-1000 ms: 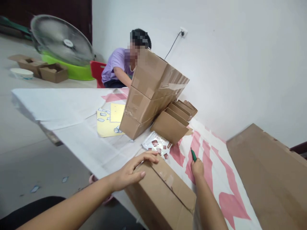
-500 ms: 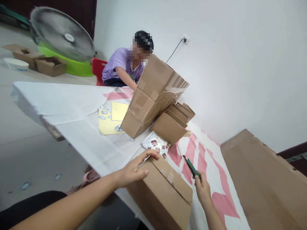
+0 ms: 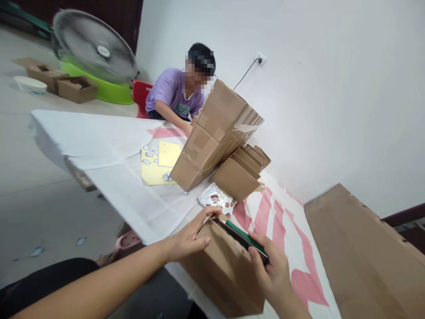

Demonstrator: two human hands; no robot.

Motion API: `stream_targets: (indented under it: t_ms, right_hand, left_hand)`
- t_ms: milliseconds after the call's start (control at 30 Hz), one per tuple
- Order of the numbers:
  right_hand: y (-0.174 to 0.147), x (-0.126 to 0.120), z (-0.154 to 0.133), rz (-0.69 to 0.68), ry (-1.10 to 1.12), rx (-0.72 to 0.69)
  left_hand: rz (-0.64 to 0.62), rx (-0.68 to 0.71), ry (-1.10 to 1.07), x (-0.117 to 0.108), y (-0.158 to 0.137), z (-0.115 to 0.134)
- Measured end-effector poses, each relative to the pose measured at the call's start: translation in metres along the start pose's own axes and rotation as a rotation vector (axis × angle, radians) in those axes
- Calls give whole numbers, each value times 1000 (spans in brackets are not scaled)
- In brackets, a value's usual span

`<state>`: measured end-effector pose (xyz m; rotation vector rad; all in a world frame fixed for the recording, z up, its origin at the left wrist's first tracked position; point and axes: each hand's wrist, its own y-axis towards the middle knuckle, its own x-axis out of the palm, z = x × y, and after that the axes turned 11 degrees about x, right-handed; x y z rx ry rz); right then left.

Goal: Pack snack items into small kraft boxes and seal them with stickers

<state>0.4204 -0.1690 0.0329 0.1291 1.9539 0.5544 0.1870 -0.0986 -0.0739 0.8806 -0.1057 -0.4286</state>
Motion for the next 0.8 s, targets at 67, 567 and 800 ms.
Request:
stream_targets:
  t_ms: [67,567,800]
  right_hand:
    - [5,3,-3,-48,-8,-27]
    - [-29,-59,49,-253,-227,-62]
    - [-70,-86,89,-198,-268,-26]
  left_hand:
    - [5,12,-2,0,1,1]
    - [-15,51,-13,-1,6,0]
    - [-9,29,-19,0,5,-2]
